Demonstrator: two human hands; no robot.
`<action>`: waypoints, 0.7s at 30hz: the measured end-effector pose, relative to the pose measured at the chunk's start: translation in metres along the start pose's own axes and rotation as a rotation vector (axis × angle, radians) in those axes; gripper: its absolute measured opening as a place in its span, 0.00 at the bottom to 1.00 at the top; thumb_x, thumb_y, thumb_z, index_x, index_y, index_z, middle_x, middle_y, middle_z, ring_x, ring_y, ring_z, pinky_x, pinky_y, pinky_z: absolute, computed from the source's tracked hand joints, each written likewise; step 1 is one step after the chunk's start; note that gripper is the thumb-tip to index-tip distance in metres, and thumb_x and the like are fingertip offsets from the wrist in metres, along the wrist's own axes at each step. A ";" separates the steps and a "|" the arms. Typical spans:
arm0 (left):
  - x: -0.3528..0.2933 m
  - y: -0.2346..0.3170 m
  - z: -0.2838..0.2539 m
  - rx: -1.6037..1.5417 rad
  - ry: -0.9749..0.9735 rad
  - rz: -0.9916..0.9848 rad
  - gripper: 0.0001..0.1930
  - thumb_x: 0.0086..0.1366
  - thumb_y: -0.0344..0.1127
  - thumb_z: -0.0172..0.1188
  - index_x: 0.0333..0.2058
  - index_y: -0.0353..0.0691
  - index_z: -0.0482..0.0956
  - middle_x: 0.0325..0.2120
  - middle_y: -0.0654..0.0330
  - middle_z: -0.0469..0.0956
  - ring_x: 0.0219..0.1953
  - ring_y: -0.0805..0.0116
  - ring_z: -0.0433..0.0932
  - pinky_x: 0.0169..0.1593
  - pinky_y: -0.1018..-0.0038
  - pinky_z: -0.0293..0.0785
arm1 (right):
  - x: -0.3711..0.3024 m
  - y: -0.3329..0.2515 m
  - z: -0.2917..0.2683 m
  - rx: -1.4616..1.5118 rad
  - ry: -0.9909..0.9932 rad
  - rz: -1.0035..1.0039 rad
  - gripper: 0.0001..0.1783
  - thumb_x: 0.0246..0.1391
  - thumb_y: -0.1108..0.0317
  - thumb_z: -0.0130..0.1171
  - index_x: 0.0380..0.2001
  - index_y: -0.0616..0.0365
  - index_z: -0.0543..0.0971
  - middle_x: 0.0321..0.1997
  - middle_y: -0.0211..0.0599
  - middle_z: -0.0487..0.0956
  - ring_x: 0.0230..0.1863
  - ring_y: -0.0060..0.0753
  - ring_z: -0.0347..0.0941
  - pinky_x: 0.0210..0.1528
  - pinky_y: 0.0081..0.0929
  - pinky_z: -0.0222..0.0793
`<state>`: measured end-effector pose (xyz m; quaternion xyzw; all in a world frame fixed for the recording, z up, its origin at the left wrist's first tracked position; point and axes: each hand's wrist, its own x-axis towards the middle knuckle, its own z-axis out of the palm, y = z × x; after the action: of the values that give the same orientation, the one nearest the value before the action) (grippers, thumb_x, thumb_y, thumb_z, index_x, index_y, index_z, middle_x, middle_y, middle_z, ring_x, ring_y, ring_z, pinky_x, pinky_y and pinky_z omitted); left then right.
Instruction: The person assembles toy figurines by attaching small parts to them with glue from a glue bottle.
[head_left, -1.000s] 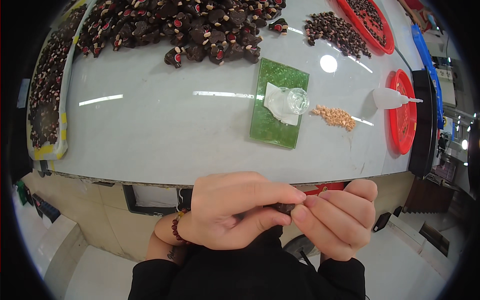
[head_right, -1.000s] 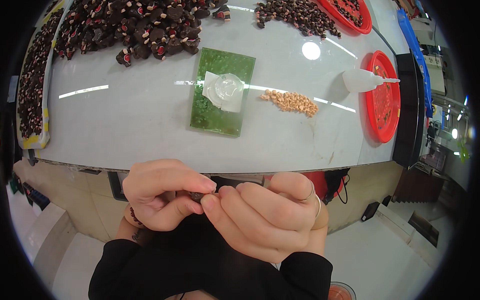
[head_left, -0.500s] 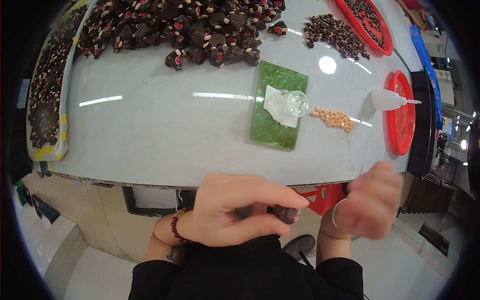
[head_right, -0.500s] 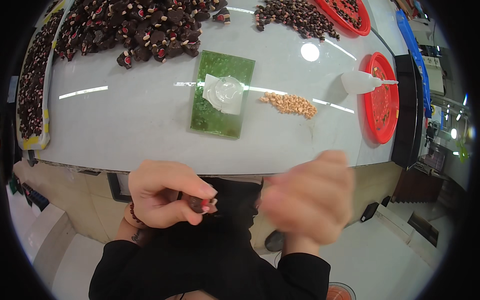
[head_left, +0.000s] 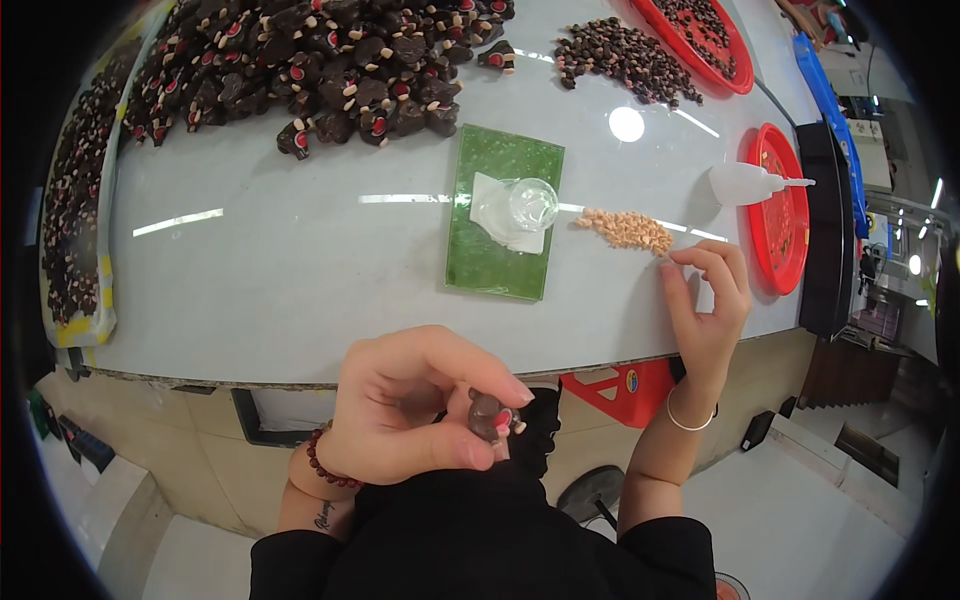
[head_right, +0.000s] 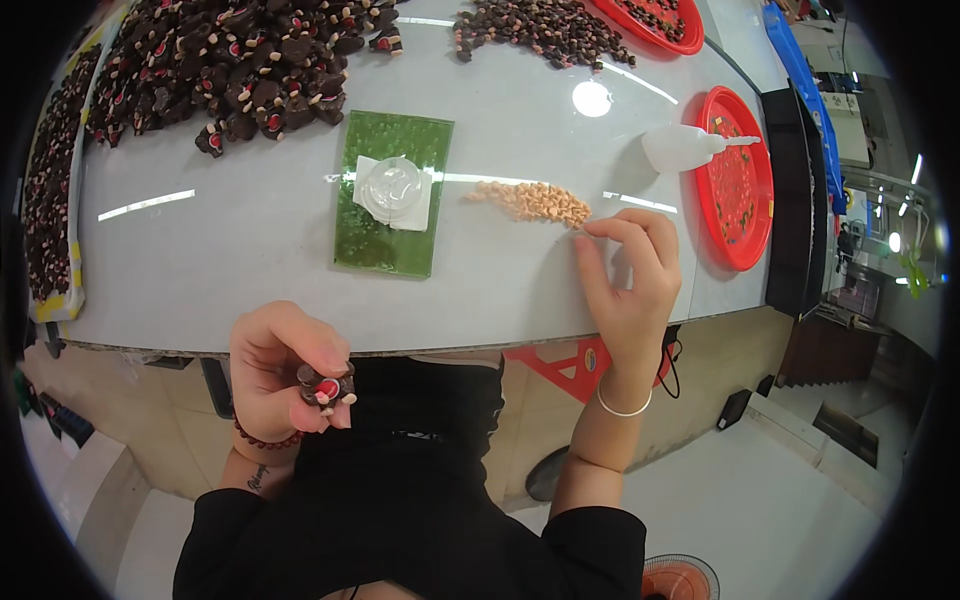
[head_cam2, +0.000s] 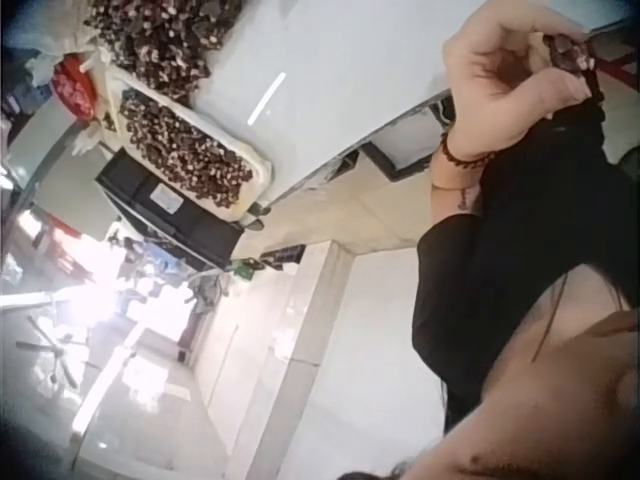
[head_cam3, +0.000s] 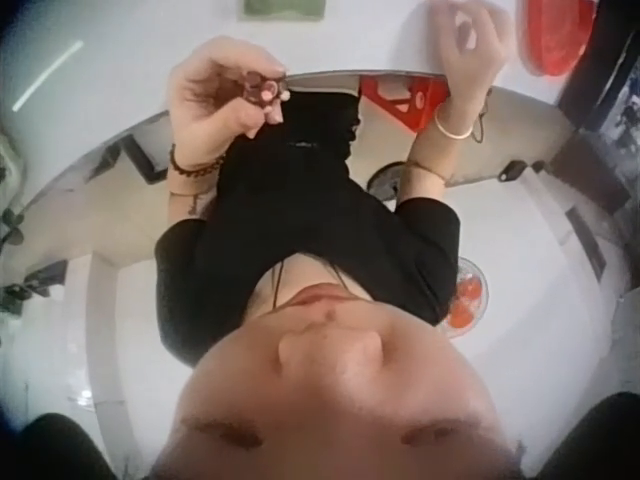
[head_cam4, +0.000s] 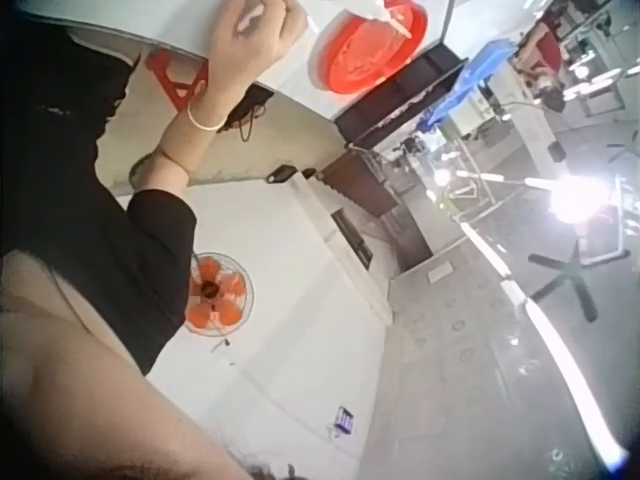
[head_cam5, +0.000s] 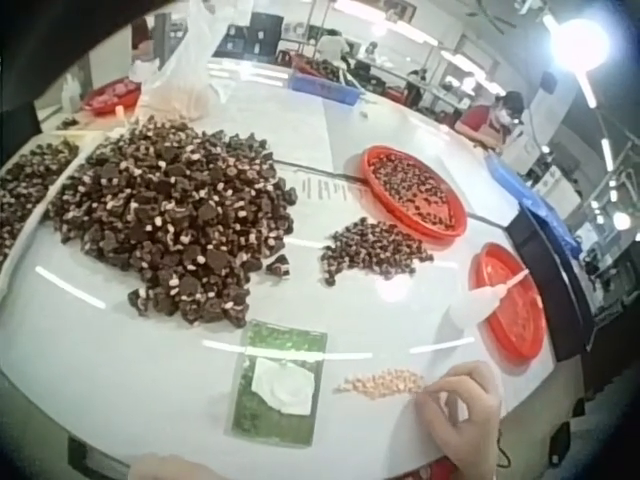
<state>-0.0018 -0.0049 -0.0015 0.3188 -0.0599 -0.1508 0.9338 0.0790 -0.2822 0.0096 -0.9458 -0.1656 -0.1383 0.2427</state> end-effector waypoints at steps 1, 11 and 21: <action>0.000 0.000 0.000 -0.002 0.004 0.011 0.16 0.52 0.21 0.64 0.41 0.27 0.75 0.19 0.62 0.72 0.27 0.75 0.76 0.36 0.79 0.72 | 0.001 0.000 0.003 0.001 0.003 0.001 0.08 0.39 0.79 0.63 0.27 0.61 0.77 0.32 0.36 0.72 0.34 0.34 0.69 0.35 0.26 0.64; 0.000 -0.001 -0.001 -0.027 0.046 -0.019 0.15 0.55 0.25 0.63 0.41 0.28 0.75 0.20 0.60 0.74 0.24 0.77 0.74 0.33 0.80 0.72 | -0.008 -0.028 -0.003 0.590 0.041 0.012 0.08 0.42 0.86 0.51 0.27 0.64 0.70 0.25 0.35 0.72 0.27 0.28 0.66 0.30 0.23 0.63; 0.004 -0.006 -0.006 -0.218 -0.049 -0.164 0.17 0.56 0.25 0.60 0.46 0.32 0.71 0.25 0.63 0.72 0.22 0.82 0.69 0.25 0.87 0.63 | 0.005 -0.061 0.002 0.970 -0.170 -0.043 0.07 0.39 0.84 0.60 0.25 0.66 0.76 0.22 0.36 0.77 0.22 0.27 0.70 0.25 0.19 0.64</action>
<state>0.0017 -0.0068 -0.0099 0.2156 -0.0400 -0.2399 0.9457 0.0605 -0.2300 0.0348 -0.7280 -0.2496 0.0272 0.6380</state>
